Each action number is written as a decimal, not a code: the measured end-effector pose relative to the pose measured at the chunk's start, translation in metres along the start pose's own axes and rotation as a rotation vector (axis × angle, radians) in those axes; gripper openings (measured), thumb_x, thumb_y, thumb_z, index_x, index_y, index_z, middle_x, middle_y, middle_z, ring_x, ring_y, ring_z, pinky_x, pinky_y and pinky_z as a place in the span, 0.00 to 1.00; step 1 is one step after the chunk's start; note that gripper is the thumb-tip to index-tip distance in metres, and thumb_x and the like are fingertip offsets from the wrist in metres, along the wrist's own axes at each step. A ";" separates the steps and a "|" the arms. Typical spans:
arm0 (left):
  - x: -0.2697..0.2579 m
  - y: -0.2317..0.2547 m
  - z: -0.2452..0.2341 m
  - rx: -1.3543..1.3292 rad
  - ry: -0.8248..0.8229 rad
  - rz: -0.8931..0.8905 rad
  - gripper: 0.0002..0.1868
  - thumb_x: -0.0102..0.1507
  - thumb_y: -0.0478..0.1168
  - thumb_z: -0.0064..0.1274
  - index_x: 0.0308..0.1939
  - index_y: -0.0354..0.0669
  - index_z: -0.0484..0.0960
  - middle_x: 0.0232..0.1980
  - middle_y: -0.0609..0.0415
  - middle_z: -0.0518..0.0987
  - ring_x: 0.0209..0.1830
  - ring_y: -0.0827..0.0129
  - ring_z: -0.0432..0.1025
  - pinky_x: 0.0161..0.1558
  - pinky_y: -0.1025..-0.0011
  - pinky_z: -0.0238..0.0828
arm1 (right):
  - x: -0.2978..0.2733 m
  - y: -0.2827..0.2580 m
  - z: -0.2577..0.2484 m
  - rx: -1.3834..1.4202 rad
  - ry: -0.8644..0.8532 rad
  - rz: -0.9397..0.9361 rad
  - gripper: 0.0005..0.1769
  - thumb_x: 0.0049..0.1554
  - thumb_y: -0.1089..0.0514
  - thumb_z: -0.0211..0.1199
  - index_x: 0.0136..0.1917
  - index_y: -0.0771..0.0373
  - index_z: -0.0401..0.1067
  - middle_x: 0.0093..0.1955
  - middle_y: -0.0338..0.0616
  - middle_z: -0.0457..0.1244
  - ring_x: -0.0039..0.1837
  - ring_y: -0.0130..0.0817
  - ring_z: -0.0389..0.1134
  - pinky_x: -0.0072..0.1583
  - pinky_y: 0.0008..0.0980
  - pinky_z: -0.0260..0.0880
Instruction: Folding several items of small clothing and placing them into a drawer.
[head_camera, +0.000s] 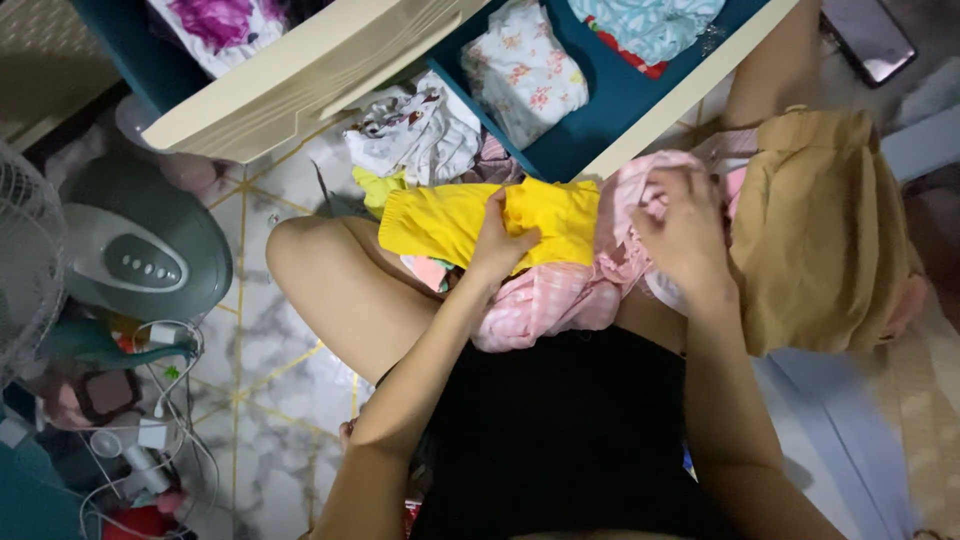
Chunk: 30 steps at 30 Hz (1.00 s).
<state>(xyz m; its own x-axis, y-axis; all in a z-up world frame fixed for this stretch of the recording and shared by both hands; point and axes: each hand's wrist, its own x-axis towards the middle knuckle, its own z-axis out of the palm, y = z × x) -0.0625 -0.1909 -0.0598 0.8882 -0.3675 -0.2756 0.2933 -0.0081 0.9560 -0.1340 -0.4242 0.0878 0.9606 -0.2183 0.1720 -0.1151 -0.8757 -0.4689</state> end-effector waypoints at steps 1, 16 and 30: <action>0.002 -0.003 -0.004 0.001 -0.005 0.002 0.42 0.55 0.27 0.64 0.70 0.32 0.59 0.63 0.47 0.72 0.62 0.63 0.69 0.62 0.70 0.67 | 0.001 -0.010 0.000 -0.002 0.005 0.003 0.21 0.55 0.58 0.71 0.59 0.65 0.71 0.60 0.59 0.63 0.63 0.58 0.63 0.64 0.51 0.64; -0.010 0.055 -0.132 1.147 0.445 0.293 0.23 0.66 0.48 0.58 0.58 0.35 0.77 0.57 0.39 0.79 0.56 0.45 0.72 0.55 0.52 0.68 | -0.023 -0.040 0.076 0.368 0.024 0.052 0.14 0.62 0.60 0.60 0.61 0.62 0.72 0.60 0.51 0.62 0.63 0.53 0.65 0.65 0.46 0.66; -0.014 0.059 -0.171 0.646 0.190 -0.225 0.32 0.57 0.48 0.67 0.56 0.33 0.71 0.46 0.41 0.81 0.43 0.54 0.75 0.43 0.59 0.72 | -0.020 -0.013 0.109 1.023 -0.270 0.561 0.22 0.58 0.55 0.69 0.61 0.69 0.71 0.55 0.40 0.69 0.55 0.27 0.70 0.56 0.29 0.73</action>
<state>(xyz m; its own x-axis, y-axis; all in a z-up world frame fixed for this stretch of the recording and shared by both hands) 0.0027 -0.0266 -0.0172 0.8941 -0.1237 -0.4304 0.2614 -0.6362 0.7259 -0.1237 -0.3613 -0.0038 0.8772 -0.2555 -0.4065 -0.3975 0.0883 -0.9133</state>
